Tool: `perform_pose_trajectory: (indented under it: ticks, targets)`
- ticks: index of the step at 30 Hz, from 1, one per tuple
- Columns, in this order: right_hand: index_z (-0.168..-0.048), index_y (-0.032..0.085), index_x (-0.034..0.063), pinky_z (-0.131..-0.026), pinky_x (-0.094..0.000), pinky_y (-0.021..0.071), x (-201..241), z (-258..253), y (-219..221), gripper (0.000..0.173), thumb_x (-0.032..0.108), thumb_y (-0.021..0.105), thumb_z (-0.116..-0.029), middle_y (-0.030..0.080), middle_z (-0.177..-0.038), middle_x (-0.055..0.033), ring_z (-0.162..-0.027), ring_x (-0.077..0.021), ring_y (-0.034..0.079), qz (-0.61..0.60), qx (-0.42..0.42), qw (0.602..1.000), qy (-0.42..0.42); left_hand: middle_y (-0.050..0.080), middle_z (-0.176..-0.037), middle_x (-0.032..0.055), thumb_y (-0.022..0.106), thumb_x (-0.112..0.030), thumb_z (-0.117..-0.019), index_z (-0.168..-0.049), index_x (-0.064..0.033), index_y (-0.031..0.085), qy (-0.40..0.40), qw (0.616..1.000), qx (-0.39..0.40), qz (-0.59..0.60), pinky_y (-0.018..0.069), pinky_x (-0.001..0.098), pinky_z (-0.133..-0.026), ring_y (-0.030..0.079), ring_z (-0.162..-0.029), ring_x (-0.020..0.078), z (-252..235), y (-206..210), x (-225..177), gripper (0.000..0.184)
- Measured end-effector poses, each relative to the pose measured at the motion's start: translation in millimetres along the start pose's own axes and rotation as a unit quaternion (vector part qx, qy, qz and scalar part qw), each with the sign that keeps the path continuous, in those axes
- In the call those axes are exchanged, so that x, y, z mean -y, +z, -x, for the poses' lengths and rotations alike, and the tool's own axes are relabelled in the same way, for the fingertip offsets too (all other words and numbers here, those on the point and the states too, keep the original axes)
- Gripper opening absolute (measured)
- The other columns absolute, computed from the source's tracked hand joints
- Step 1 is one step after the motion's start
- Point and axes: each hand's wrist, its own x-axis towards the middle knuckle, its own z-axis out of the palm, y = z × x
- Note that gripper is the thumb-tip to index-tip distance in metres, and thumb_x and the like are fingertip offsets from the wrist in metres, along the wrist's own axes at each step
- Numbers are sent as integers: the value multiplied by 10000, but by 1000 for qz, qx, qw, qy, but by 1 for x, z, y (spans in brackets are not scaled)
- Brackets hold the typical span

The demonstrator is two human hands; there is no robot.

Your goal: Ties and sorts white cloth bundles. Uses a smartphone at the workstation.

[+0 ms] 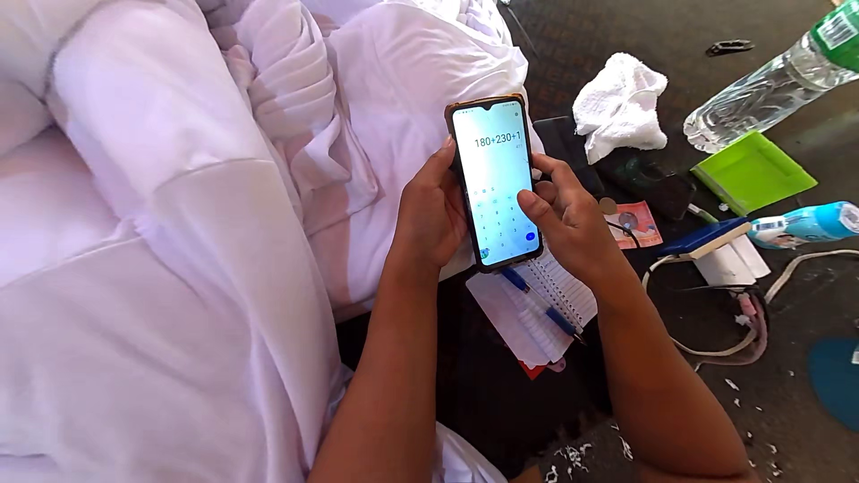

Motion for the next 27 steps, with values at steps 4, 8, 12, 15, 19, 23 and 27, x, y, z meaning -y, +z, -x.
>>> perform_pose_trajectory:
  ticks: [4, 8, 12, 15, 19, 23, 27]
  targets:
    - [-1535, 387, 155, -686, -275, 617, -1, 0, -1, 499, 304, 514, -1075, 719, -1037, -58, -831, -113, 728, -2, 3, 1000, 1, 537, -1426, 244, 231, -387, -1135, -1547, -22, 327, 96, 899, 397, 159, 473, 534, -1095, 557, -1323, 348, -61, -74, 49, 559]
    - [-1542, 377, 153, -692, -279, 612, 1, 1, -1, 506, 293, 514, -1075, 715, -1048, -61, -836, -111, 726, 2, 4, 1000, 6, 716, -1050, 70, 238, -349, -1129, -1261, -114, 564, 3, 1000, 0, 1, 613, 357, -852, 729, -966, 170, 1, 0, 0, 423]
    - [-1544, 374, 158, -692, -277, 613, 1, 1, -1, 513, 305, 516, -1073, 713, -1053, -60, -837, -113, 726, -4, 7, 1000, 7, 709, -1094, 83, 227, -340, -1132, -1300, -95, 539, 14, 1000, 16, -6, 608, 358, -872, 723, -1000, 178, 1, -2, 2, 431]
    - [-1545, 373, 147, -691, -281, 612, 1, 0, -1, 516, 303, 515, -1073, 714, -1048, -63, -834, -115, 725, 1, 7, 1000, 2, 714, -1067, 72, 220, -349, -1131, -1285, -100, 549, 14, 1000, 15, -7, 613, 354, -856, 726, -982, 170, 1, -2, 2, 440]
    - [-1547, 372, 158, -697, -282, 615, 1, 0, -1, 511, 311, 503, -1077, 713, -1045, -56, -840, -112, 727, 3, 9, 1000, 2, 713, -1064, 78, 222, -339, -1132, -1269, -93, 551, 17, 1000, 19, 0, 613, 355, -858, 727, -980, 172, 1, -2, 2, 433]
    - [-1549, 367, 152, -706, -281, 613, 1, 0, -3, 516, 313, 503, -1078, 712, -1051, -55, -848, -109, 724, 5, 13, 1000, 6, 714, -1086, 78, 217, -342, -1132, -1299, -102, 546, 18, 999, 29, 0, 612, 360, -867, 726, -993, 175, 0, -3, 2, 440]
    - [-1573, 352, 167, -750, -283, 614, 0, 0, -10, 532, 401, 406, -1097, 720, -1080, -43, -892, -97, 726, -8, 40, 999, 3, 712, -1084, 78, 228, -340, -1131, -1285, -99, 550, 17, 1000, 18, -4, 612, 356, -861, 725, -988, 174, 0, -2, 2, 430]
